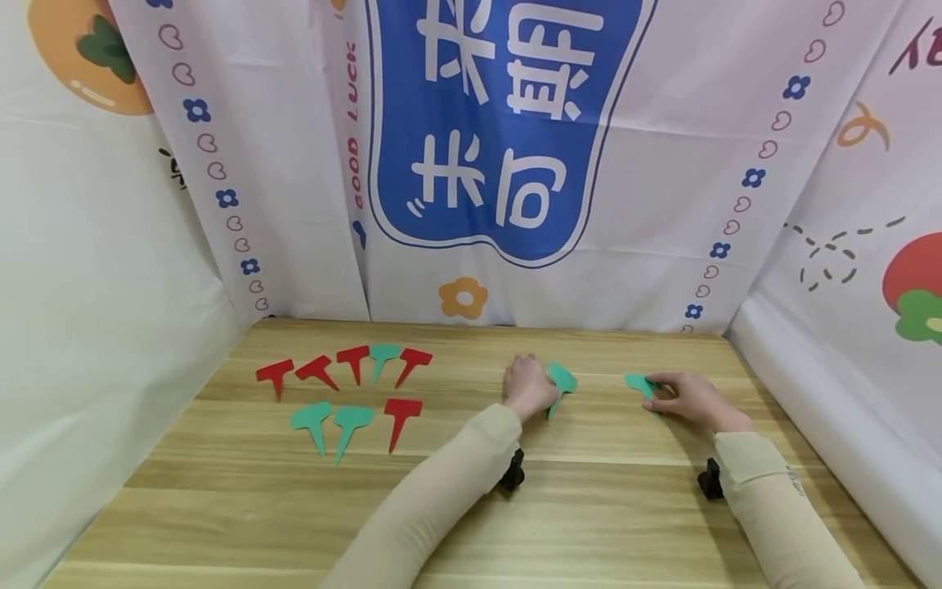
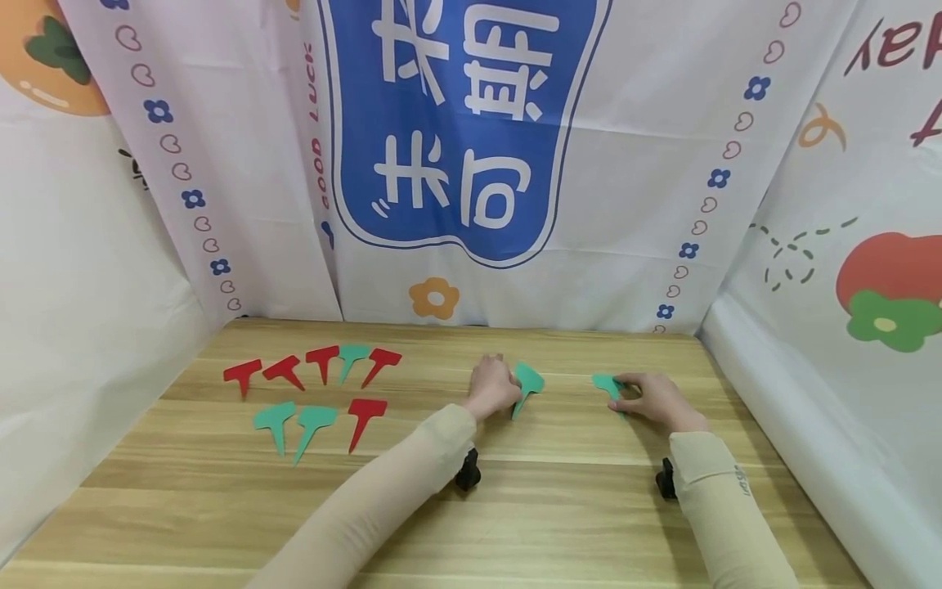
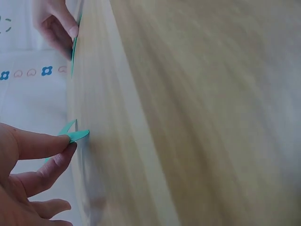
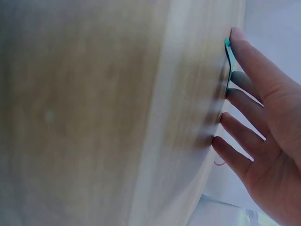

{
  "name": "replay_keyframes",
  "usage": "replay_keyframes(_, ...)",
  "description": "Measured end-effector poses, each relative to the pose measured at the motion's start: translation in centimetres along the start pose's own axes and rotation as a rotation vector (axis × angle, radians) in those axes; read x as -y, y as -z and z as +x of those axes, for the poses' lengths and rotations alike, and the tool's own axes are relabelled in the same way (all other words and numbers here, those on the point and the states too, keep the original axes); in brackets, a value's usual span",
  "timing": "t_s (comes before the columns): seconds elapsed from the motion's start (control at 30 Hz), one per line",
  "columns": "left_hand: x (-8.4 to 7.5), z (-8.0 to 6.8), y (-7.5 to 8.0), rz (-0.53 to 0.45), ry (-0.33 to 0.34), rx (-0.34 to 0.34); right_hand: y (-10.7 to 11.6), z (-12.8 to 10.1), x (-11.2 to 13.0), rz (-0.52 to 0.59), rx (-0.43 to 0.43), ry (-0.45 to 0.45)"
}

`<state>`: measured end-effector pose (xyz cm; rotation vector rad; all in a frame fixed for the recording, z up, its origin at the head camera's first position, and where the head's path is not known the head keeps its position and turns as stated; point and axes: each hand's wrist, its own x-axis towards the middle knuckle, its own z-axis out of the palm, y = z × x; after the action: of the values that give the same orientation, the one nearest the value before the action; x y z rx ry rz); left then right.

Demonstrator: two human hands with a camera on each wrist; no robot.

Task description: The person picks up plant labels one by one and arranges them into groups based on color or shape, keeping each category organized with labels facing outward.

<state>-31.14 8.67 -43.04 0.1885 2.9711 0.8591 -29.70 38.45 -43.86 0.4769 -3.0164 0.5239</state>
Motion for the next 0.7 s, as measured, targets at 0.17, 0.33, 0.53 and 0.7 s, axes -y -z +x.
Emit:
replay_keyframes(0.17, -0.8, 0.1, -0.7, 0.041, 0.033, 0.0, 0.0, 0.0, 0.0, -0.007, -0.004, 0.005)
replay_keyframes(0.33, -1.8, 0.1, -1.6, 0.071, 0.05, -0.008, 0.0, -0.1, 0.1, -0.008, -0.002, 0.002)
replay_keyframes(0.53, -2.8, 0.1, -2.6, 0.043, 0.067, -0.009, 0.1, -0.1, 0.4, -0.007, 0.011, -0.009)
replay_keyframes(0.7, -3.8, 0.0, -3.3, 0.066, 0.081, -0.009, 0.1, 0.0, 0.3, -0.012, 0.009, -0.004)
